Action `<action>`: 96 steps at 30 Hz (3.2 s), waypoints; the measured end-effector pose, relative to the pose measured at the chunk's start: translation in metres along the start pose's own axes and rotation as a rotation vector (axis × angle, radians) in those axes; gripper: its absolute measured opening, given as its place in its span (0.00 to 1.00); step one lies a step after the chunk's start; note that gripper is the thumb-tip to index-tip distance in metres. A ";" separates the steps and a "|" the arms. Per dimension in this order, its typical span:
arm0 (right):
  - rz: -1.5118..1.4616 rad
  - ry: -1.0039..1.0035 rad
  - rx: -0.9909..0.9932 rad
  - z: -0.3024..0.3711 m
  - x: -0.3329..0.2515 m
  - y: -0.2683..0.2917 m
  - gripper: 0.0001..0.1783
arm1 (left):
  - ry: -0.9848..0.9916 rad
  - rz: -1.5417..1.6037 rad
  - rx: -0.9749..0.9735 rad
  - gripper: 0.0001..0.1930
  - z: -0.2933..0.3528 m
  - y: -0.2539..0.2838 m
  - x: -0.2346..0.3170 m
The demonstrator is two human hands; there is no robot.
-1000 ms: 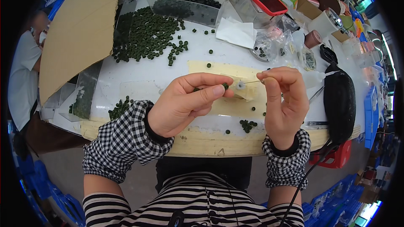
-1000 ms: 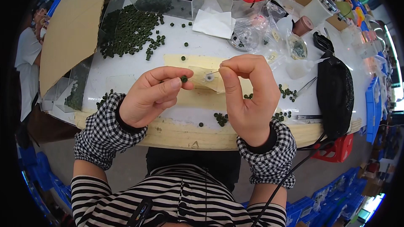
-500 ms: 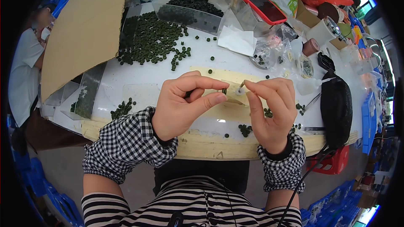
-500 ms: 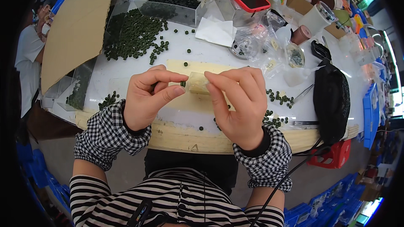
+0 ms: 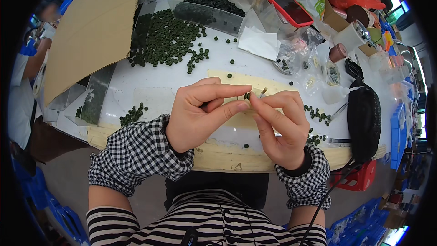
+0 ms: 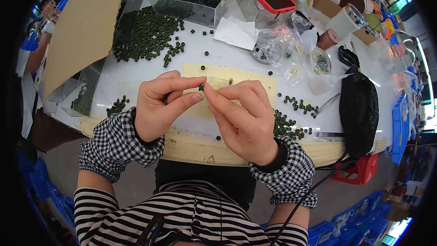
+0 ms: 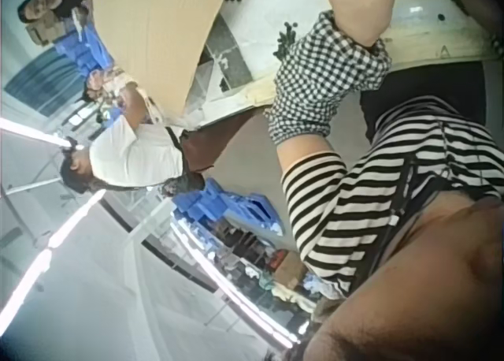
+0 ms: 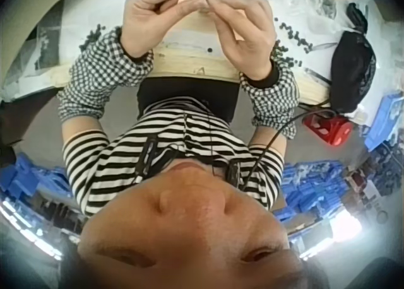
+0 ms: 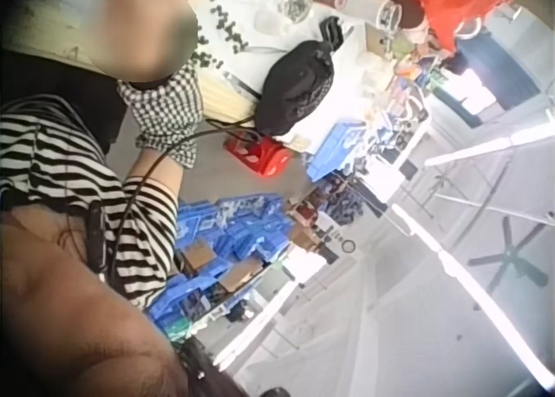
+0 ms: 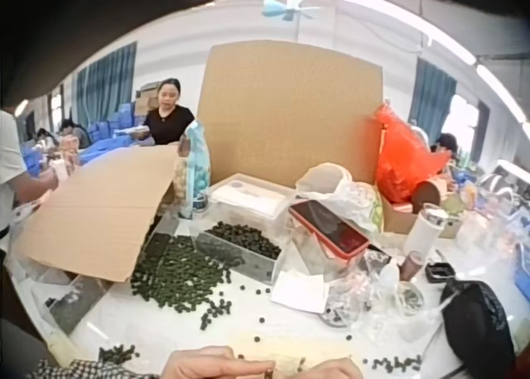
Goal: Assembling small green toy components by hand on a workbench.
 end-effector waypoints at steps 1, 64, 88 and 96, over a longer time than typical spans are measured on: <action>-0.002 -0.002 0.001 0.000 0.000 0.000 0.22 | -0.009 -0.002 0.003 0.16 0.000 0.000 0.001; -0.017 0.023 -0.039 0.003 0.001 0.002 0.26 | -0.106 -0.051 0.051 0.12 -0.002 0.004 0.008; -0.002 0.126 -0.148 0.005 0.002 -0.002 0.28 | -0.216 -0.122 0.024 0.12 0.003 0.008 0.010; -0.149 -0.087 -0.097 0.004 0.006 -0.004 0.22 | -0.214 -0.111 0.070 0.12 0.002 0.010 0.011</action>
Point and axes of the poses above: each hand's wrist, its own z-axis away from the middle knuckle, its own y-axis out of the back of the hand, x = y × z, the point moved 7 cm from there along -z, towards the middle knuckle, and after that the axes turned 12 degrees about x, right-handed, at the moved point
